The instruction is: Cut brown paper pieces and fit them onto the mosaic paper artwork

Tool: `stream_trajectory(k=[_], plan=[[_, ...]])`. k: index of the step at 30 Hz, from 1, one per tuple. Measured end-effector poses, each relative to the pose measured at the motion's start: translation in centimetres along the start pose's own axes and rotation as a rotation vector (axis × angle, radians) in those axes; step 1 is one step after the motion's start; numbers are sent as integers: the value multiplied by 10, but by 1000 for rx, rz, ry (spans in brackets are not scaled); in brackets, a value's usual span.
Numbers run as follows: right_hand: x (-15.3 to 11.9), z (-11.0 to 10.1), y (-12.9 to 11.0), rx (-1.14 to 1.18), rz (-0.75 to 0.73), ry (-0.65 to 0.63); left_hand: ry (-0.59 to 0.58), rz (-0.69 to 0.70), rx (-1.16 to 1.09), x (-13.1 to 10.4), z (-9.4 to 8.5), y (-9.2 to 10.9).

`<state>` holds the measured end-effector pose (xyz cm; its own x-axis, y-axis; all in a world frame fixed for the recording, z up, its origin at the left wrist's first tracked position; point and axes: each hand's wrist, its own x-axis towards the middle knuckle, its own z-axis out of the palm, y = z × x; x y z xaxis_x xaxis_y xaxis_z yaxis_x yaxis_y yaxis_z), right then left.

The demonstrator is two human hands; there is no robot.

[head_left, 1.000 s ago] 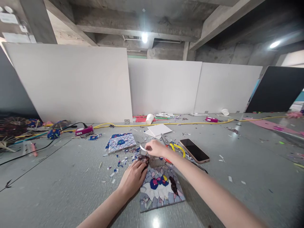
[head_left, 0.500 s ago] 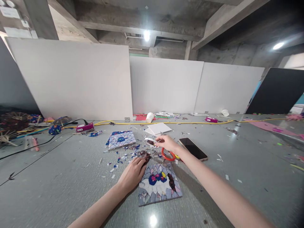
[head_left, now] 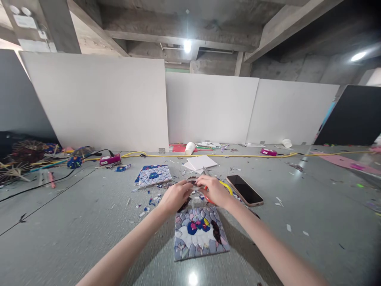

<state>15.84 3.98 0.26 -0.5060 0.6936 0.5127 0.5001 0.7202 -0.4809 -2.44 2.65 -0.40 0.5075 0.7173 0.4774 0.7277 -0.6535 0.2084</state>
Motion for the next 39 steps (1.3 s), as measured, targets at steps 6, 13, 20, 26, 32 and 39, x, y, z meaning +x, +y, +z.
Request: stream_trajectory(k=[6, 13, 20, 26, 32, 39], plan=[[-4, 5, -2, -412, -107, 92, 61, 25, 91, 7, 6, 0], [-6, 8, -2, -602, -174, 55, 30, 241, 296, 2, 8, 5], [-2, -2, 5, -429, -263, -67, 48, 157, 66, 3, 3, 5], [0, -17, 8, -364, -50, -73, 265, -156, -69, 3, 15, -9], [0, -16, 7, -353, -51, -142, 121, -302, -397, 8, 12, -9], [0, -16, 1, -364, -139, -196, 128, -501, -1138, 16, -1, 15]])
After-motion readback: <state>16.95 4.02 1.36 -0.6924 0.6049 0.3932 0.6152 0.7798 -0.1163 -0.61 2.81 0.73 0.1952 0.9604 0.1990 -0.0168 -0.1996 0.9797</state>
